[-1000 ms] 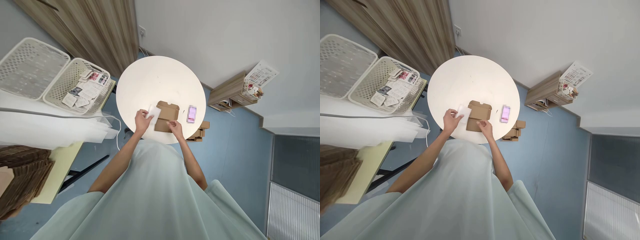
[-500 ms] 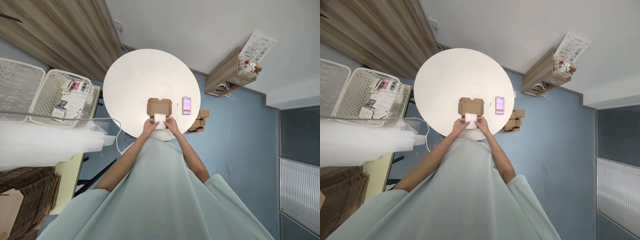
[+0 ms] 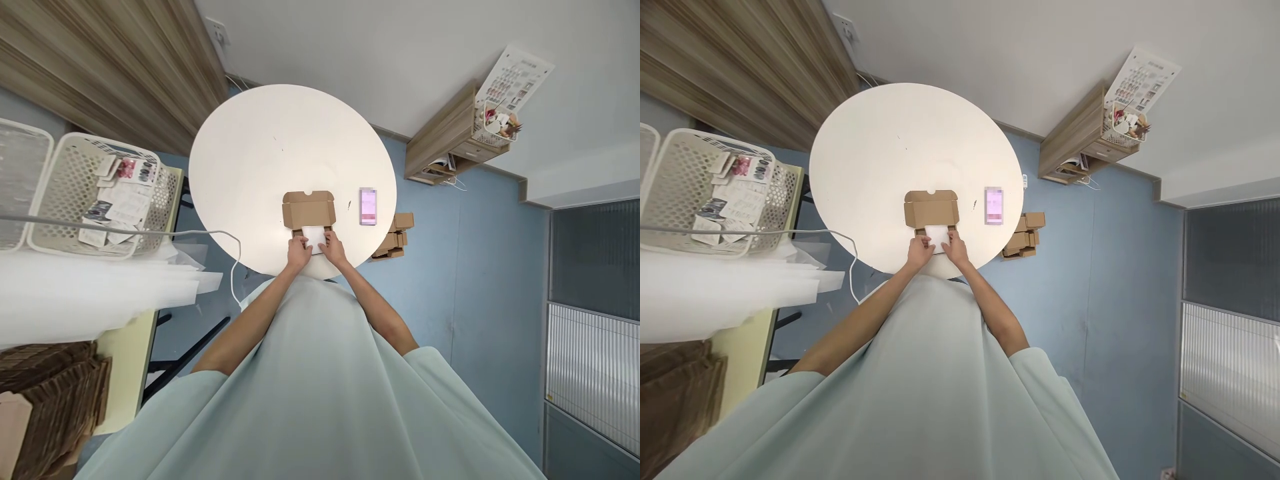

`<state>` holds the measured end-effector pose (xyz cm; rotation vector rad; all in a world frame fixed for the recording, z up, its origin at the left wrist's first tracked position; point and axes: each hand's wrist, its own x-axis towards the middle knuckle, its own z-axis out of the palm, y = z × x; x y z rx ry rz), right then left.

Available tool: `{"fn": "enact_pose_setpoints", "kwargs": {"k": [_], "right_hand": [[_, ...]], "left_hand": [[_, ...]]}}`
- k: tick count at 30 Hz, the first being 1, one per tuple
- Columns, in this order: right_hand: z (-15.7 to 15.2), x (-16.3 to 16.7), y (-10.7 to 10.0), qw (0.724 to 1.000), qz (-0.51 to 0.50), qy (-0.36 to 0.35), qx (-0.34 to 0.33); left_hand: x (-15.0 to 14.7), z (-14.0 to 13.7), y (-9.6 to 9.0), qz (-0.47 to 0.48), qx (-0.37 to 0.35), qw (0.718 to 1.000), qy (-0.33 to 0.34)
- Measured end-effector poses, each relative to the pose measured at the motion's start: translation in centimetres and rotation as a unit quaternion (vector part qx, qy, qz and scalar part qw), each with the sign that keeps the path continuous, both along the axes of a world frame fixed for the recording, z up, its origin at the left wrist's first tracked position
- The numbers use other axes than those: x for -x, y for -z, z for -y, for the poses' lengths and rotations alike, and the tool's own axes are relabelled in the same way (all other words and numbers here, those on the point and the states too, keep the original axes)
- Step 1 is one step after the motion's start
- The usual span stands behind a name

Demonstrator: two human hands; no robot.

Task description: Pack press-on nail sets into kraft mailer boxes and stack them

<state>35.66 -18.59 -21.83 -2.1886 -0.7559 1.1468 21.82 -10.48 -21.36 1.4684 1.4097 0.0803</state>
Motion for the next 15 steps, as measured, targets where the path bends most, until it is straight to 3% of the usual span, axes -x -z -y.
{"fn": "enact_pose_setpoints", "kwargs": {"k": [11,15], "right_hand": [[-0.5,1.6,-0.6,0.982,0.077,-0.165,0.045],[-1.0,1.0,-1.9,0.981,0.092,-0.166,0.035]], "left_hand": [[-0.3,-0.5,-1.5,-0.095,0.009,0.988,0.120],[-0.1,-1.6,-2.4,-0.074,-0.034,0.991,0.103]]}}
